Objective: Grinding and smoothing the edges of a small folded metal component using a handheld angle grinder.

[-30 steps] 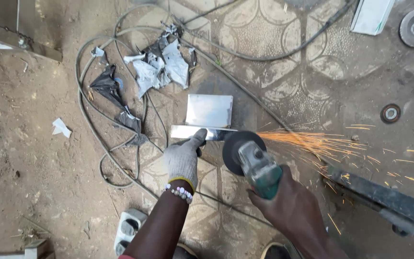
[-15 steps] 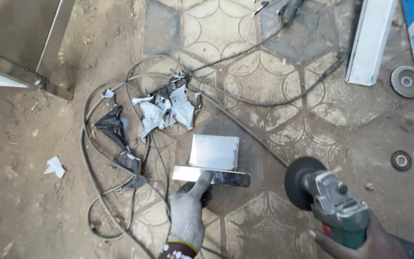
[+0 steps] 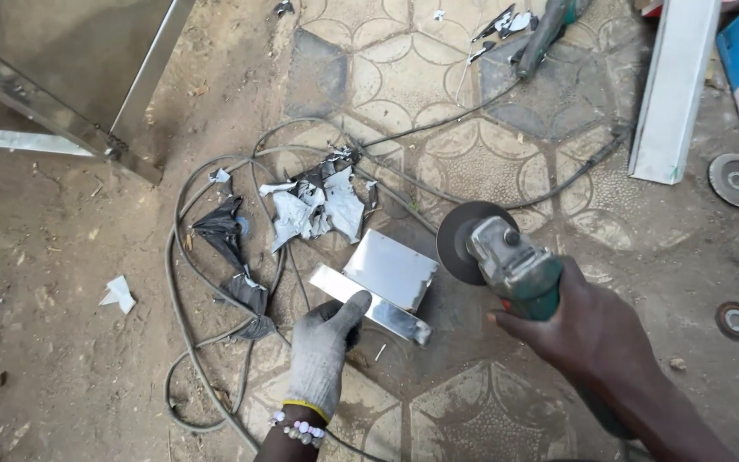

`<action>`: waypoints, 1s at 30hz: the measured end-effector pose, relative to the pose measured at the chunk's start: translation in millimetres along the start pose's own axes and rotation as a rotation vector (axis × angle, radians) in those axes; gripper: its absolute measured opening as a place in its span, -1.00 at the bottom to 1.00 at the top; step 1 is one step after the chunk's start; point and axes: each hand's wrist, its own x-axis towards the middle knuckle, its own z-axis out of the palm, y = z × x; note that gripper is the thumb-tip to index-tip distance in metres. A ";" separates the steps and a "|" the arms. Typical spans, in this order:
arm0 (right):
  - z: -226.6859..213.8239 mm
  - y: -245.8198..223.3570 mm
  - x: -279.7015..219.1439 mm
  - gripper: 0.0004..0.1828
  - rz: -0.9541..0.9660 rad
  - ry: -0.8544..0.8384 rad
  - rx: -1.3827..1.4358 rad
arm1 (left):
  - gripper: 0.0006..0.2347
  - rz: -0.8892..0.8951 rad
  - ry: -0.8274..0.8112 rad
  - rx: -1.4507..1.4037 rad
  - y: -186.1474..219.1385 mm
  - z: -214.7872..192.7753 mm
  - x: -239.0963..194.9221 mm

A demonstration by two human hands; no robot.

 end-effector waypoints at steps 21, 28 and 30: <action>18.2 -30.2 41.9 0.07 -0.153 -0.036 -0.060 | -0.43 0.014 0.004 0.070 3.4 1.3 -5.0; 31.6 -34.5 29.0 0.28 -0.260 -0.125 -0.026 | -0.44 0.002 0.014 0.146 8.3 1.0 -4.6; 23.7 -38.6 32.0 0.11 -0.157 -0.077 -0.081 | -0.46 0.018 0.004 0.137 3.7 0.4 -1.9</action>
